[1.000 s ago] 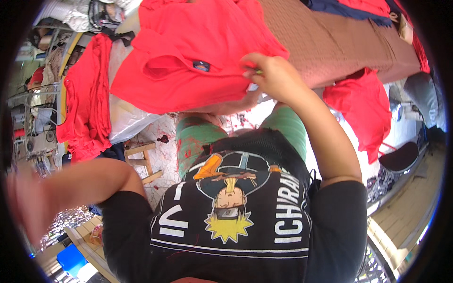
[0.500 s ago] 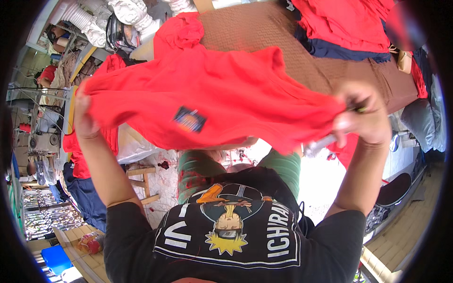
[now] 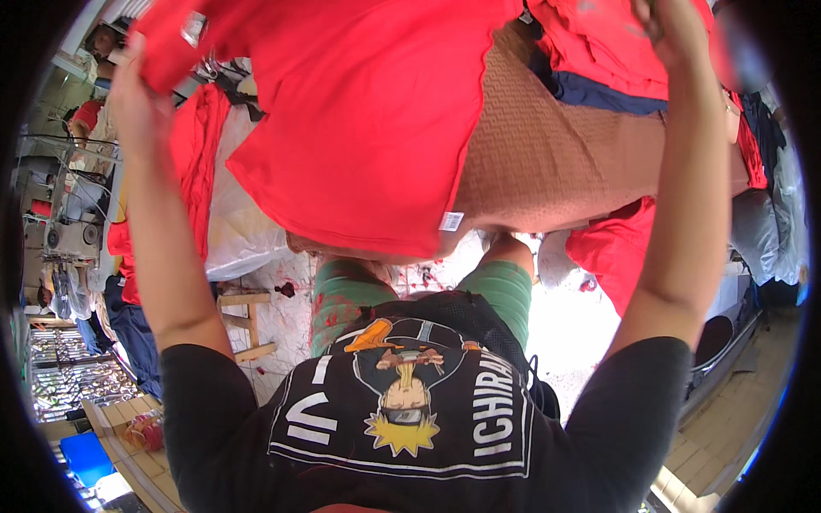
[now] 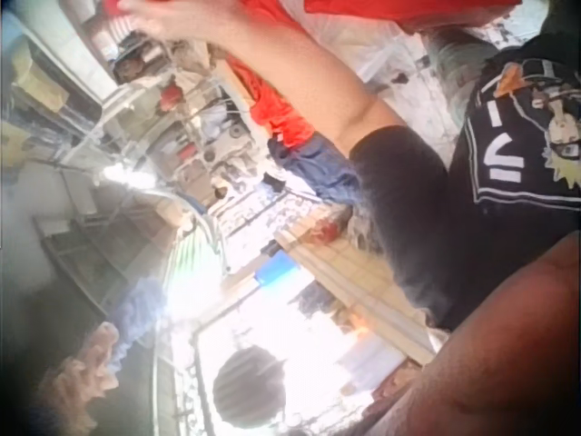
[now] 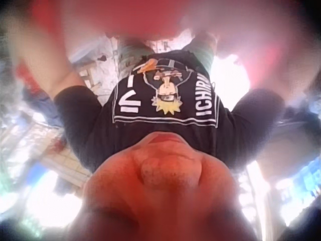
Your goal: The person uses small shears to trim excess thread from the neck and seams of red shirts, handling each garment individually on a table.
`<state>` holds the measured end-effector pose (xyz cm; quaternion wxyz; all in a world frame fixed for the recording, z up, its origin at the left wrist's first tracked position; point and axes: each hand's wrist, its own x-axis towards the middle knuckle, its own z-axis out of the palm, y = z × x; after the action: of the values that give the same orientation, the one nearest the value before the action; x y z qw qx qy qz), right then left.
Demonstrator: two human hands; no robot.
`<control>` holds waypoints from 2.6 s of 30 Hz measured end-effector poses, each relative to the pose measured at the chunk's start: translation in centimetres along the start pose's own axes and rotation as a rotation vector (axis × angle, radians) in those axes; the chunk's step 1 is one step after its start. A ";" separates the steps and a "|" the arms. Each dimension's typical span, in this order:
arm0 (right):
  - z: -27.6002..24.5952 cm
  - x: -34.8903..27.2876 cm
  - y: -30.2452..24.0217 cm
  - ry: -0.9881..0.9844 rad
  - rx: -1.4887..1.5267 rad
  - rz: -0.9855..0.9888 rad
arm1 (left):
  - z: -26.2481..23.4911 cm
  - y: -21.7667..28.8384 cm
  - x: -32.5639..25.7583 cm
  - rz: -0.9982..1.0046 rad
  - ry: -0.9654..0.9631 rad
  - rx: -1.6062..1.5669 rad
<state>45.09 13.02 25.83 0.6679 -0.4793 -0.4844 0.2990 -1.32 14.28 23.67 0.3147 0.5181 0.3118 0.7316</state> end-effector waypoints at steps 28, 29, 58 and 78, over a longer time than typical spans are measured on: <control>7.2 -20.1 18.3 -0.559 -0.834 0.059 | -1.3 -7.0 -23.2 -0.009 -0.749 0.991; 7.0 -20.0 19.9 -0.547 -0.800 0.014 | -1.4 -7.0 -23.4 0.043 -0.819 1.030; 6.9 -20.2 18.6 -0.416 -0.579 -0.100 | 3.5 -10.6 -24.0 -0.082 -0.782 0.877; 11.4 -24.2 19.7 -0.579 -0.603 -0.477 | 2.1 -12.7 -22.6 -0.856 -0.502 0.305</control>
<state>27.17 3.24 -0.41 0.3867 -0.4240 -0.8122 0.1047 8.45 4.55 1.54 0.5718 0.5437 0.5137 0.3370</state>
